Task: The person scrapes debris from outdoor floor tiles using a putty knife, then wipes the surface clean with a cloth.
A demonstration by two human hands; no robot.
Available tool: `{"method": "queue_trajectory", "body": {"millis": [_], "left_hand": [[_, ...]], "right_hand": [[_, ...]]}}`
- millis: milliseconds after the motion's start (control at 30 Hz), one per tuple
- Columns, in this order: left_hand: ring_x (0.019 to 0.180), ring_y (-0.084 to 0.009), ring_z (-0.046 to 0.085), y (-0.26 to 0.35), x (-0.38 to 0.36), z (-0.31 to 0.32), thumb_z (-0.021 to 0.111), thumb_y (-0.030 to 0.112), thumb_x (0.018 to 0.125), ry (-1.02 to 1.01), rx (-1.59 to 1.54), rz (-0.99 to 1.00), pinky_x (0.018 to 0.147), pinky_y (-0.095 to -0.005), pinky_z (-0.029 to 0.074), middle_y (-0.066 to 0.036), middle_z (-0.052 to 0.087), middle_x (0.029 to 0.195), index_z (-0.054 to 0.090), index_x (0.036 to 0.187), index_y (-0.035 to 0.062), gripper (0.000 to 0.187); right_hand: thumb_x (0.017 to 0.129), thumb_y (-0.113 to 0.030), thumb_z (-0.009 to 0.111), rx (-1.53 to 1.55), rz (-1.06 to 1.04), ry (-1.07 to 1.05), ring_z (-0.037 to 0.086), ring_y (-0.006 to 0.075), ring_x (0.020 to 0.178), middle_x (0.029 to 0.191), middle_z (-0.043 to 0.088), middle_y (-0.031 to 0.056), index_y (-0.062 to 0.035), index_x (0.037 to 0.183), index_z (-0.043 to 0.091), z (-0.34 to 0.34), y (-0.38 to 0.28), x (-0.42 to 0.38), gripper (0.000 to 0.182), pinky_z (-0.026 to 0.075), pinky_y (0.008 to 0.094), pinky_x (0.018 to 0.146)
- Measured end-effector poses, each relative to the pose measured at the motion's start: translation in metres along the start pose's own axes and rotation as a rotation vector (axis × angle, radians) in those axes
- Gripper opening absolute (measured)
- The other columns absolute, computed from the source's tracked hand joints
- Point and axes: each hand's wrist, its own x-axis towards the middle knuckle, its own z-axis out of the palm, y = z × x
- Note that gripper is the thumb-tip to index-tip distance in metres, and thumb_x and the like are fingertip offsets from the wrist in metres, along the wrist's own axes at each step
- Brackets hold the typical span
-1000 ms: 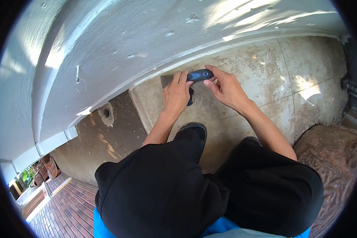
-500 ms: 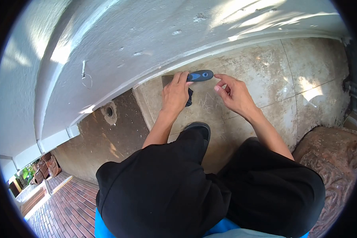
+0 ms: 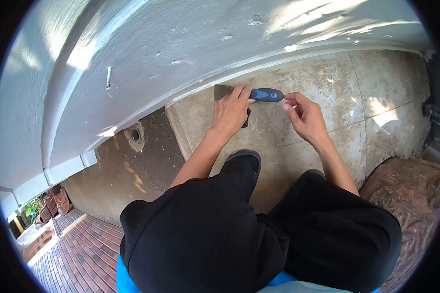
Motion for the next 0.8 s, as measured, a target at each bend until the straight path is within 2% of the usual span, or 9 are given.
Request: {"method": "queue_trajectory", "body": {"millis": [67,267,400,500,600,733,800], "left_hand": [[0.098,-0.0374,0.066,0.002,0.003,-0.004,0.062,0.021,0.095,-0.048,0.026,0.002,0.081,-0.0475,0.054,-0.010,0.061,0.121,0.058,0.126,0.0098,0.033],[0.100,-0.0364,0.066,-0.027,-0.009,-0.007,0.061,0.023,0.095,0.085,0.079,-0.087,0.080,-0.0485,0.053,-0.011,0.062,0.121,0.058,0.126,0.0087,0.034],[0.107,-0.0378,0.063,-0.043,-0.020,-0.015,0.060,0.022,0.096,0.138,0.082,-0.153,0.084,-0.0479,0.052,-0.013,0.062,0.121,0.058,0.128,0.0076,0.035],[0.101,-0.0386,0.065,-0.055,-0.027,-0.026,0.059,0.024,0.097,0.172,0.125,-0.230,0.085,-0.0495,0.052,-0.013,0.061,0.123,0.058,0.128,0.0073,0.035],[0.103,-0.0386,0.064,-0.069,-0.030,-0.032,0.058,0.024,0.098,0.193,0.128,-0.260,0.085,-0.0496,0.052,-0.014,0.061,0.124,0.058,0.128,0.0074,0.035],[0.104,-0.0391,0.064,-0.064,-0.034,-0.028,0.058,0.022,0.098,0.167,0.145,-0.197,0.085,-0.0494,0.051,-0.014,0.061,0.123,0.058,0.128,0.0070,0.034],[0.105,-0.0393,0.063,-0.073,-0.034,-0.031,0.058,0.022,0.098,0.176,0.105,-0.234,0.086,-0.0494,0.051,-0.014,0.061,0.125,0.058,0.128,0.0070,0.034]], "right_hand": [[0.092,-0.012,0.066,0.031,0.013,0.001,0.063,0.0182,0.063,0.087,0.071,0.0137,0.0005,0.114,0.064,-0.001,0.004,-0.002,0.025,0.051,0.0331,0.061],[0.091,-0.012,0.066,-0.046,-0.030,-0.047,0.061,0.0189,0.063,0.085,0.071,0.0140,-0.0007,0.112,0.066,0.005,0.000,-0.009,0.023,0.050,0.0331,0.061],[0.091,-0.011,0.066,-0.055,-0.027,-0.079,0.061,0.0195,0.064,0.085,0.071,0.0143,-0.0008,0.111,0.066,0.008,-0.003,-0.008,0.023,0.050,0.0334,0.062],[0.091,-0.011,0.066,-0.069,-0.034,-0.080,0.061,0.0197,0.064,0.085,0.071,0.0145,-0.0007,0.111,0.066,0.007,-0.002,-0.008,0.022,0.050,0.0333,0.062],[0.091,-0.011,0.066,-0.066,-0.025,-0.074,0.062,0.0199,0.064,0.085,0.071,0.0146,-0.0005,0.110,0.066,0.006,-0.002,-0.010,0.022,0.051,0.0334,0.062],[0.091,-0.011,0.066,-0.056,-0.025,-0.066,0.063,0.0201,0.065,0.085,0.071,0.0146,-0.0002,0.110,0.066,0.006,-0.001,-0.010,0.021,0.051,0.0335,0.062],[0.091,-0.011,0.066,-0.067,-0.032,-0.064,0.063,0.0202,0.064,0.085,0.071,0.0147,-0.0001,0.110,0.066,0.005,-0.001,-0.011,0.021,0.051,0.0334,0.062]]}}
